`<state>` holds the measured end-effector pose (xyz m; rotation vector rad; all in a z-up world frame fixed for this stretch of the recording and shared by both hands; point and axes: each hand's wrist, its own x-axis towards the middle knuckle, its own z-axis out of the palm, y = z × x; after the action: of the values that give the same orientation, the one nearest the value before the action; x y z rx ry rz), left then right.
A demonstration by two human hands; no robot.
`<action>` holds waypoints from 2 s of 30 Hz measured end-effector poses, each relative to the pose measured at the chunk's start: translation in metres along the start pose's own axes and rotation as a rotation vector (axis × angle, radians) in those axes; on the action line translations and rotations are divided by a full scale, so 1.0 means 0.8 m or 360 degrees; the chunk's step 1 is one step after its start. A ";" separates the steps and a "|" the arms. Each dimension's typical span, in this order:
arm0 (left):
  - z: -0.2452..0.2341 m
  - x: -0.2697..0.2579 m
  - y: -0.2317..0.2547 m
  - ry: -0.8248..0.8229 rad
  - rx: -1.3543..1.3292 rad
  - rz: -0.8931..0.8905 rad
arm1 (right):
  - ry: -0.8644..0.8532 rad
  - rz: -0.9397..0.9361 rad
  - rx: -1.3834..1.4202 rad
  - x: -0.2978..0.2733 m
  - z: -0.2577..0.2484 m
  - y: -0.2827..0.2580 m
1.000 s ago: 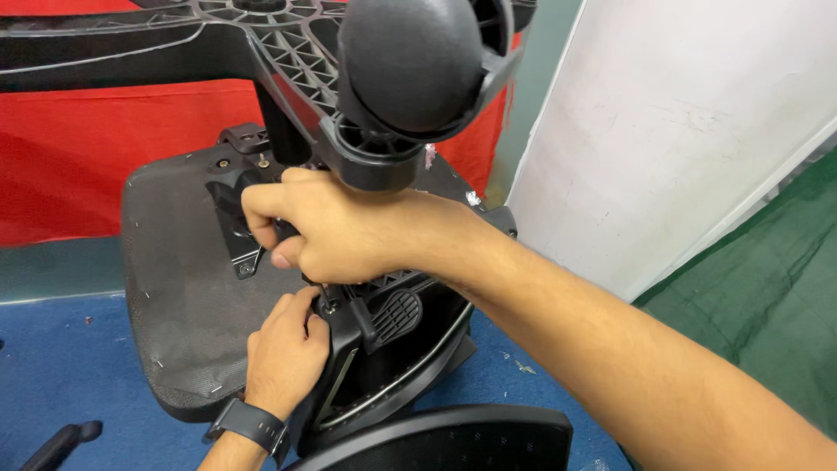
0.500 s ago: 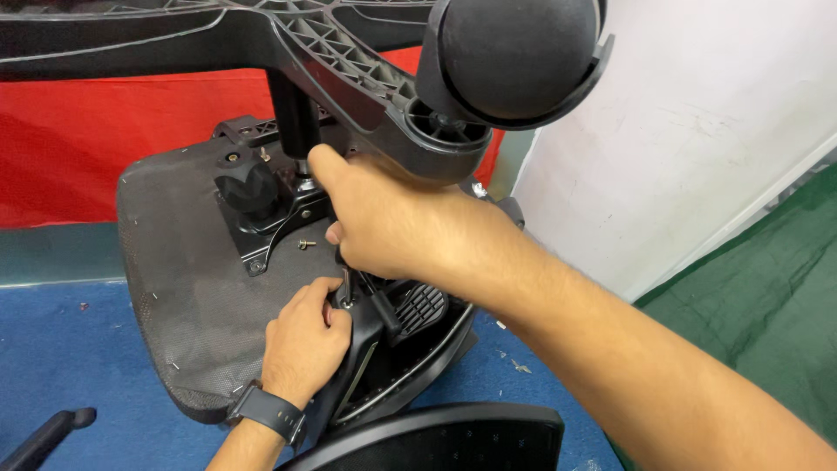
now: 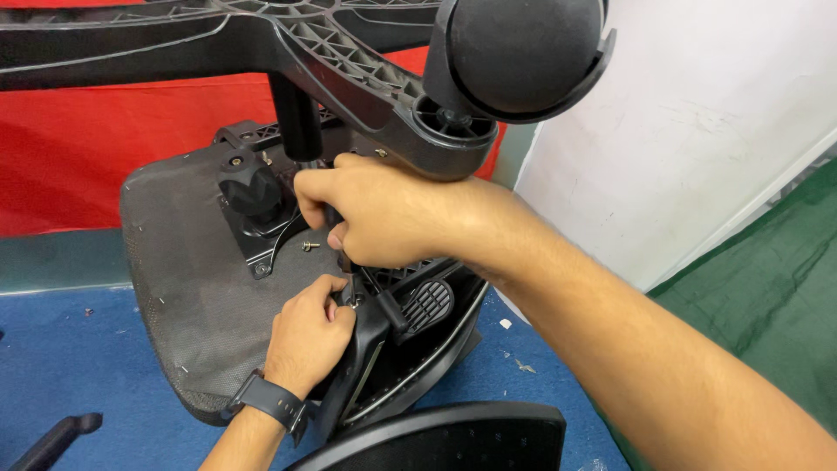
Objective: The person uses a screwdriver to tighten screws on the underside of an overturned office chair, securing the base and armrest brackets to the seat. The person works methodically on multiple fasteners while the chair remains upside down.
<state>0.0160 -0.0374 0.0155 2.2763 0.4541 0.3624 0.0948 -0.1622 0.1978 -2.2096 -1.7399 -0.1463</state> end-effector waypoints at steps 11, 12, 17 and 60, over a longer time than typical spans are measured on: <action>-0.001 -0.004 0.001 -0.0014 -0.0014 -0.0001 | -0.0194 0.0528 -0.0118 0.011 0.001 -0.022; 0.000 -0.004 0.001 -0.0012 -0.0024 -0.0001 | -0.0240 0.0517 -0.0147 0.011 0.002 -0.021; 0.002 -0.003 -0.003 0.0010 -0.0047 0.0053 | -0.0125 0.0564 -0.0247 0.008 0.015 -0.016; 0.008 0.004 -0.001 0.0145 -0.0177 -0.0059 | 0.0188 -0.0086 -0.0061 0.001 -0.011 0.014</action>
<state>0.0214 -0.0397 0.0109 2.1471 0.5092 0.4628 0.1067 -0.1661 0.2042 -2.1346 -1.7470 -0.3191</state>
